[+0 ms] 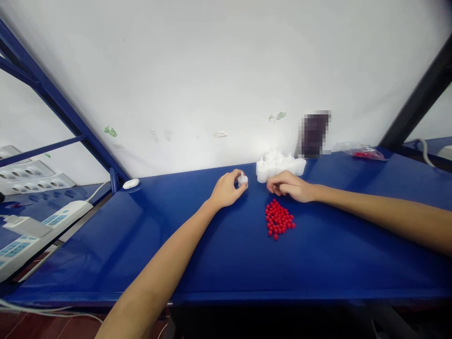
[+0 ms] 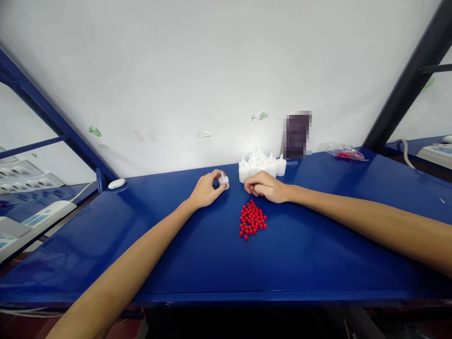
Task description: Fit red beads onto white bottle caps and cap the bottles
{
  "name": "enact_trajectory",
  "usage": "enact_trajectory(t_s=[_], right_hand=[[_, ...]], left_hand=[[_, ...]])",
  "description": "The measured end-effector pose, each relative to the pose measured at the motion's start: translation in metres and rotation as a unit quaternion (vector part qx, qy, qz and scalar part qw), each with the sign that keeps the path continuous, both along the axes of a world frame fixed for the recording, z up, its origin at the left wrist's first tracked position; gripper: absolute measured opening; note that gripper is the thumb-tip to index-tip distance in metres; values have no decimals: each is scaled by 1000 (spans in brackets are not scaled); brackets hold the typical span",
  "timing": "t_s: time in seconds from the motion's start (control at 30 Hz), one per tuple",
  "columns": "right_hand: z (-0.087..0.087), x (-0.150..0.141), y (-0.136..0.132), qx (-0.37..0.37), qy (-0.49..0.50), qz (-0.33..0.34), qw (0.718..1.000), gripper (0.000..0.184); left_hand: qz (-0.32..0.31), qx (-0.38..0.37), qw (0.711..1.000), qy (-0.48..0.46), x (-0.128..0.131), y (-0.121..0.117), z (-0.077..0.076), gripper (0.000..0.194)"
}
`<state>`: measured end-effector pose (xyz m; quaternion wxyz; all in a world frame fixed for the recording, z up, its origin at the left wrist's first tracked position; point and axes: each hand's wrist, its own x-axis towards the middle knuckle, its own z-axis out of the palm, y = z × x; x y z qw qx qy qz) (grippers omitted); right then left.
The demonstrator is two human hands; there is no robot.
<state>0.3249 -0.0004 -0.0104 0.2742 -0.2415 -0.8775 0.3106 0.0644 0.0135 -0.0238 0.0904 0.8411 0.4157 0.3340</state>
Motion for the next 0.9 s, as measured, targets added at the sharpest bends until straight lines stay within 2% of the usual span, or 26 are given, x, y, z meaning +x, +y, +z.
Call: enact_trajectory(t_s=[0.1,0.2,0.33,0.4,0.5,0.7,0.9], right_hand=[[-1,9,-1,3,4,14,1000,16],[-5,15,-4,49,18,29,998,14],[-8,12,-7,110,-16,-22,994,11],[-7,10,-7,95,-40,-44,994,18],[-3,10,-8,48,-61,-33,996,25],[6,15,-6,-65,-67,1,996,23],[8,18,-4,-75,-83,21,994,25]], left_hand=[[12,6,1000,-21,0,2,0,21],[21,13,999,-39,-1,4,0,21],[33,31,997,-56,-1,3,0,21],[40,44,996,-64,-2,3,-1,22],[40,60,995,-71,-2,1,0,23],[31,75,994,-69,-1,-3,3,22],[43,90,992,-72,-2,-4,4,20]])
